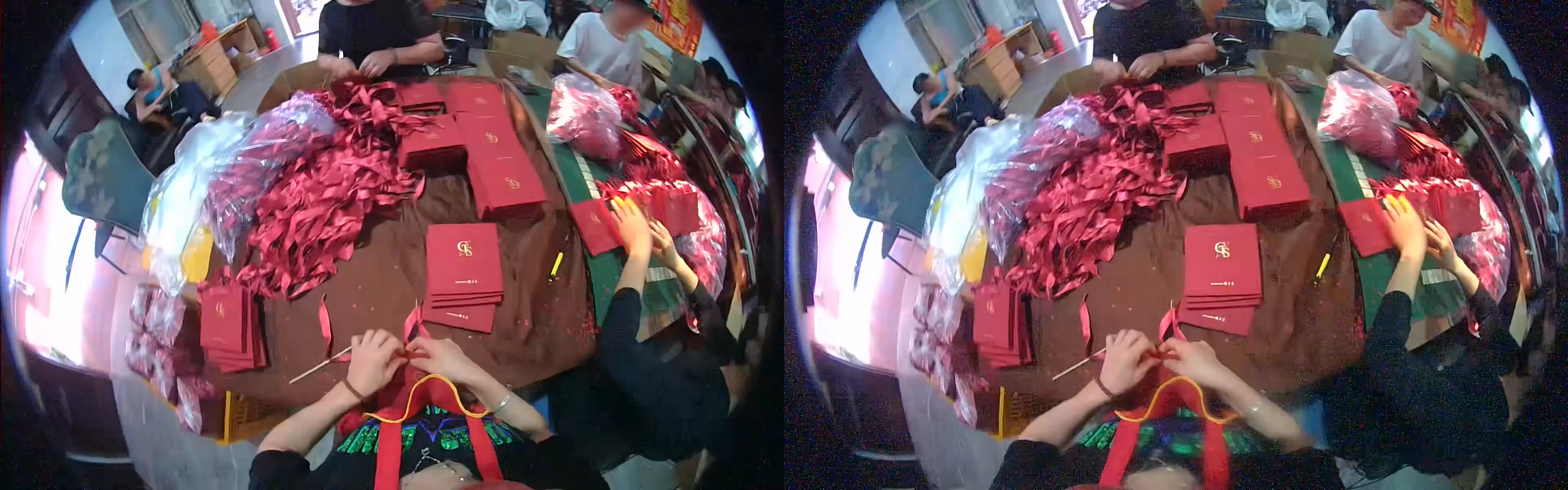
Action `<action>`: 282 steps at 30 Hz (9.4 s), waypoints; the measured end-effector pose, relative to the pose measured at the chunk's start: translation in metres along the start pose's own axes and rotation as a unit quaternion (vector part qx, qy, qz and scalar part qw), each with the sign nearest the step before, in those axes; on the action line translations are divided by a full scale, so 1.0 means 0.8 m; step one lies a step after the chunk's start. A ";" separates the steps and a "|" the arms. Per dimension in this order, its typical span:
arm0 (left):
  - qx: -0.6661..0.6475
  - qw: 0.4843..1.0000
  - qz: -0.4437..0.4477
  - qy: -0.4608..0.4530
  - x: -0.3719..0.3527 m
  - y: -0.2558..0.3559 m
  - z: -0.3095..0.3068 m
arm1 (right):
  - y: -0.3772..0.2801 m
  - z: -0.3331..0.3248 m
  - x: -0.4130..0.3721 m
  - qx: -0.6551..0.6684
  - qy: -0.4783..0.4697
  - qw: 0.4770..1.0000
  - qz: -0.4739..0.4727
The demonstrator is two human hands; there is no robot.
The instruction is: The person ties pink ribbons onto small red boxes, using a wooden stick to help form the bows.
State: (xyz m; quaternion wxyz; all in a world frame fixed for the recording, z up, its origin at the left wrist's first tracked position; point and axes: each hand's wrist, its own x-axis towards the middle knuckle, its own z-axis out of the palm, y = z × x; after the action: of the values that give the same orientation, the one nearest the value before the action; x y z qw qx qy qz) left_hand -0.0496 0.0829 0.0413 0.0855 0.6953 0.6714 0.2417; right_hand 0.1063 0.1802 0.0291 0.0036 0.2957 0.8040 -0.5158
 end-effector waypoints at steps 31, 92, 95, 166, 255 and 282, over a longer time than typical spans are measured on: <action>-0.365 0.851 -0.146 -0.348 0.056 -0.068 0.013 | -0.005 0.009 -0.012 -0.087 0.051 0.985 -0.139; -0.159 0.986 -0.022 -0.046 0.022 0.023 -0.029 | 0.037 -0.025 -0.038 0.199 0.099 0.972 0.074; -0.134 0.987 -0.060 -0.068 0.010 0.025 0.004 | 0.039 -0.024 -0.040 0.216 0.097 0.970 0.060; -0.329 0.805 -0.163 -0.467 0.086 -0.021 0.016 | 0.010 0.007 -0.064 0.129 0.169 0.977 -0.001; -0.305 0.910 -0.159 -0.231 0.061 0.002 -0.025 | 0.024 0.031 -0.072 0.254 0.180 0.950 -0.040; -0.526 0.812 -0.232 0.099 0.136 -0.074 -0.028 | 0.028 -0.020 -0.058 0.384 0.128 0.913 0.050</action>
State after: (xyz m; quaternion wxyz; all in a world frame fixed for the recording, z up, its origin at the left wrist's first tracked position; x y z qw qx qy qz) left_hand -0.1145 0.1898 0.0585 0.4252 0.3400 0.5876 0.5986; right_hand 0.1600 0.1785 0.0327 -0.1870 0.3777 0.5216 -0.7419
